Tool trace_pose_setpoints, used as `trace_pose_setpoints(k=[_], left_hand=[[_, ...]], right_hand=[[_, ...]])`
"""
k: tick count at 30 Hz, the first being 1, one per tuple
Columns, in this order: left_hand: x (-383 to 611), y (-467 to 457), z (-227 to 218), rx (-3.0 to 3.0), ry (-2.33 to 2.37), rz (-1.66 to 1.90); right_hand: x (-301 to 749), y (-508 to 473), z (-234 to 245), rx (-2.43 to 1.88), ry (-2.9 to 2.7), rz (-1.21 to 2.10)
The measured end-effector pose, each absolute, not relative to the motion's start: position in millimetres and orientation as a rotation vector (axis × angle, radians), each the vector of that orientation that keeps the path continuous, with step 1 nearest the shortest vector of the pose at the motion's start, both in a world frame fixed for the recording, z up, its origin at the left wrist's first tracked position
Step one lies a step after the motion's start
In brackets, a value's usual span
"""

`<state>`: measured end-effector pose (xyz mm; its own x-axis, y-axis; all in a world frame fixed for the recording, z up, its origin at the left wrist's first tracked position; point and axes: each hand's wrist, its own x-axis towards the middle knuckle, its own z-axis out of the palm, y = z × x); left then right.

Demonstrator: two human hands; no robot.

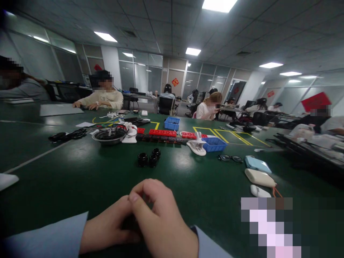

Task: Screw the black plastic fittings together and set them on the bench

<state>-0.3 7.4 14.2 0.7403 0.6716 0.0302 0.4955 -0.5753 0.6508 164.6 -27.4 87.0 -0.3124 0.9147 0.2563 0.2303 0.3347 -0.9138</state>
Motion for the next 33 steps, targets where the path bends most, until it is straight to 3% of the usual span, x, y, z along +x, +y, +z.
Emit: trace_pose_setpoints(k=[3, 8, 33], left_hand=[[0, 7, 15, 2.358, 0.936, 0.351], [1, 7, 11, 2.406, 0.940, 0.349], [2, 7, 10, 2.432, 0.958, 0.310]], right_hand=[[179, -22, 75, -1.265, -2.043, 0.555], [183, -26, 44, -1.334, -2.228, 0.352], [179, -35, 36, -1.210, -2.320, 0.347]])
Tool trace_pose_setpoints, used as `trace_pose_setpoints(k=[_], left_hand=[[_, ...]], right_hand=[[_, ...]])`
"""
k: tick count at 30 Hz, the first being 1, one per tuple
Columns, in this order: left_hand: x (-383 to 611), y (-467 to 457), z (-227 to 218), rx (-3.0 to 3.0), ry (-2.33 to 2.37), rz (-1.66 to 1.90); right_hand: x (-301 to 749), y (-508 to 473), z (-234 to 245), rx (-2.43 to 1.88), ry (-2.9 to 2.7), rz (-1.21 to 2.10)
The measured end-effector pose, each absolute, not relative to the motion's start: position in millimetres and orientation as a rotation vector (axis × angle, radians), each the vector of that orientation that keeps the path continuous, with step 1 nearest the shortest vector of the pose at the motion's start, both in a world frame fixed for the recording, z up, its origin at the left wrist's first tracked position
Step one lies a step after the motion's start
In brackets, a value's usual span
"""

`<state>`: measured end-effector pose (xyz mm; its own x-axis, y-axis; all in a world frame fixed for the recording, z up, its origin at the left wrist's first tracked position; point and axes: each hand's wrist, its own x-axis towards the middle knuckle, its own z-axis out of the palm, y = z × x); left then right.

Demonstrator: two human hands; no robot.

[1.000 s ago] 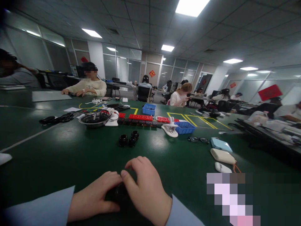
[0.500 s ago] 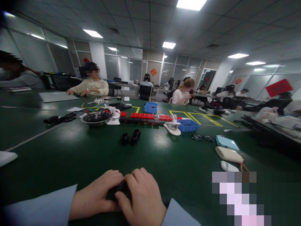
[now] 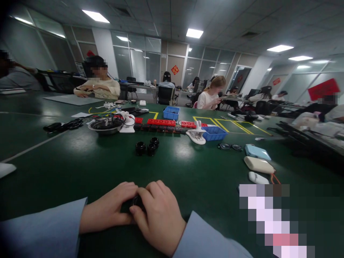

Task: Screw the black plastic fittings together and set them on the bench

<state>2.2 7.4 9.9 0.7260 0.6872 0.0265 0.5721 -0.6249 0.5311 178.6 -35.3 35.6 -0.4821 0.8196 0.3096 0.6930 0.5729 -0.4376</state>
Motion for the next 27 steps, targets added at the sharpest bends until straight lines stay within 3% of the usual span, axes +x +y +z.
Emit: trace_pose_setpoints(k=[27], left_hand=[[1.1, 10.2, 6.6, 2.420, 0.944, 0.269]], right_hand=[[183.5, -36.8, 41.9, -1.035, -2.449, 0.356]])
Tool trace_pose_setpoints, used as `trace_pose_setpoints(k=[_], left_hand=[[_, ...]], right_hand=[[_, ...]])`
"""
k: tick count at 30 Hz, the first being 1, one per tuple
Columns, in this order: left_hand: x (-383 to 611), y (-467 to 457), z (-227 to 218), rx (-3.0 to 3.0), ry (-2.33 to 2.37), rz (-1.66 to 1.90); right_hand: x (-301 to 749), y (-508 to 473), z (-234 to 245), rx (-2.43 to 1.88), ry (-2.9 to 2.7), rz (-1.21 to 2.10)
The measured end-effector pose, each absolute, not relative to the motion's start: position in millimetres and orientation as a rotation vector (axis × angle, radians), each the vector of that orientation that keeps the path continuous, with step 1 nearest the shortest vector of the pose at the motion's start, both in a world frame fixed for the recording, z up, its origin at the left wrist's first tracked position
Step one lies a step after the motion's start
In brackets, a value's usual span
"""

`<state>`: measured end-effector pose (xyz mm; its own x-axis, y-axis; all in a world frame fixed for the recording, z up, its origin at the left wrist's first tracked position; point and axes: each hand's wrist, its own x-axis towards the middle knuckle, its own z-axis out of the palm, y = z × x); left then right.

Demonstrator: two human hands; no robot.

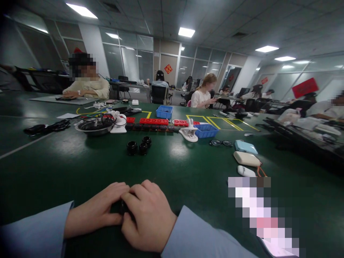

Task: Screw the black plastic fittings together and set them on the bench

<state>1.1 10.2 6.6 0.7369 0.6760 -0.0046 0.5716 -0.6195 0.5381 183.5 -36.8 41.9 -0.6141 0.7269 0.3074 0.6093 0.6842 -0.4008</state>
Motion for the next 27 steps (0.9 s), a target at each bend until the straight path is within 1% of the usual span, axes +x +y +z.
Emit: trace_pose_setpoints(k=[11, 22, 27], left_hand=[[-3, 13, 1, 2.462, 0.911, 0.288], [-5, 16, -2, 2.457, 0.892, 0.263], [-5, 15, -1, 2.467, 0.870, 0.274]], right_hand=[[183, -31, 38, -0.821, -2.541, 0.115], [184, -27, 38, -0.659, -2.589, 0.038], [183, -26, 37, -0.685, -2.599, 0.056]])
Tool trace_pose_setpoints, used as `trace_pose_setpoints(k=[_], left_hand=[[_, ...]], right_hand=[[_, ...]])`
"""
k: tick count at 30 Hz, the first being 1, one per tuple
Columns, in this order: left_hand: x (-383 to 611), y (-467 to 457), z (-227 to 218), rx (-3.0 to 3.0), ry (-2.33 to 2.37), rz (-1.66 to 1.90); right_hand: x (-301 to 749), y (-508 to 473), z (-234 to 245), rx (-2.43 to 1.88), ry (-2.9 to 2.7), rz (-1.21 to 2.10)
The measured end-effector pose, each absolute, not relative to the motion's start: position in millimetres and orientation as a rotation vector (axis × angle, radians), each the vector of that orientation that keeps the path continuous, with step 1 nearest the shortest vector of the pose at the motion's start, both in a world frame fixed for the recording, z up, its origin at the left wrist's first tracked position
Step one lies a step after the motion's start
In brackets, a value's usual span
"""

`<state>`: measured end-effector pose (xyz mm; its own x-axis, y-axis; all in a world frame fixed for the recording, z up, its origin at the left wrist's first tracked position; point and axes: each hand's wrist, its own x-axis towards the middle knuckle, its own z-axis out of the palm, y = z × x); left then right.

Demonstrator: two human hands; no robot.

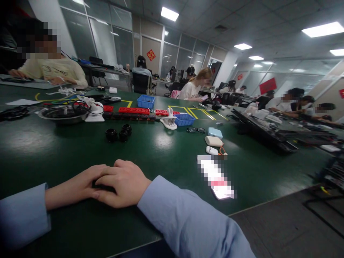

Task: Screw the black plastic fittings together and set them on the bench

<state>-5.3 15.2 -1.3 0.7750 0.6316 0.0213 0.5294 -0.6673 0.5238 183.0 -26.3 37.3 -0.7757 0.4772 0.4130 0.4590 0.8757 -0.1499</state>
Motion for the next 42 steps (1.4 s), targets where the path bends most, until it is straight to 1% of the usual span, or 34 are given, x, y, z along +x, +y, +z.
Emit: trace_pose_setpoints(k=[7, 16, 22, 29, 33, 36, 39, 42], left_hand=[[-1, 13, 0, 2.500, 0.885, 0.308], [2, 10, 7, 2.494, 0.869, 0.340], [2, 9, 13, 2.480, 0.858, 0.338], [3, 12, 13, 2.459, 0.862, 0.357], [0, 10, 12, 2.470, 0.852, 0.359], [-1, 9, 13, 2.482, 0.858, 0.351], [-2, 9, 12, 2.481, 0.842, 0.367], [-3, 10, 11, 2.482, 0.829, 0.356]], right_hand=[[183, -28, 39, -0.691, -2.614, 0.114], [179, -34, 35, -0.658, -2.644, 0.095], [182, -41, 38, -0.648, -2.542, 0.032], [194, -25, 39, -0.838, -2.511, -0.077], [198, -16, 37, -1.031, -2.517, -0.014], [200, -9, 37, -1.130, -2.419, 0.051], [209, -10, 54, -1.164, -2.253, 0.027], [228, -24, 88, -1.122, -1.983, -0.049]])
